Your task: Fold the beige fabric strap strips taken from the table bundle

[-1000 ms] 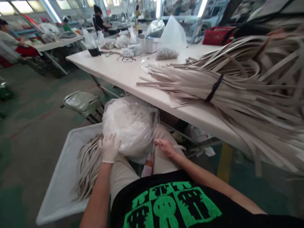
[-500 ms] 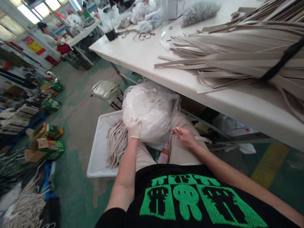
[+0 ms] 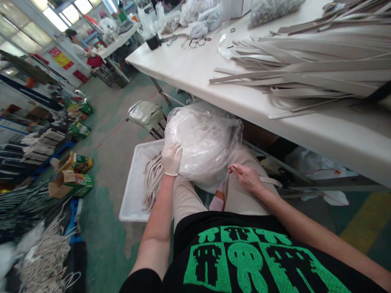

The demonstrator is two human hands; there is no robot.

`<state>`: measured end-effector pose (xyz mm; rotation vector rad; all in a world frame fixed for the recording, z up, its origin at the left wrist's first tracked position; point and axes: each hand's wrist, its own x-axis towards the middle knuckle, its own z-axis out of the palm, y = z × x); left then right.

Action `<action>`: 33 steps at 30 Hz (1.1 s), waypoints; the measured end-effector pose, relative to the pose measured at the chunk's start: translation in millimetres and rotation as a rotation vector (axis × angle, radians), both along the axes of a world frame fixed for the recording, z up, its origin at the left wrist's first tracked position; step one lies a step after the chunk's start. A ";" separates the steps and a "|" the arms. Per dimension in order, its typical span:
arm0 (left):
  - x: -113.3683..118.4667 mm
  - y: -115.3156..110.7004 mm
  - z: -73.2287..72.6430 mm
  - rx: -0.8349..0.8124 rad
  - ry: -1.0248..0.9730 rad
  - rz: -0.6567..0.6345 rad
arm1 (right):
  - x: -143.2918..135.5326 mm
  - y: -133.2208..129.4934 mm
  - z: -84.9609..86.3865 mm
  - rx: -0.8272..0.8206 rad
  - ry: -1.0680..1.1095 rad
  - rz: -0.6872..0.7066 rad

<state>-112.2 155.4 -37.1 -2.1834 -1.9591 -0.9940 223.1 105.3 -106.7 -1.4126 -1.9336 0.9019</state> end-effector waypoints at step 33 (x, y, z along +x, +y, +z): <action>58.5 -134.8 1.3 -0.001 -0.089 -0.079 | -22.3 3.8 22.2 -0.399 0.314 -0.067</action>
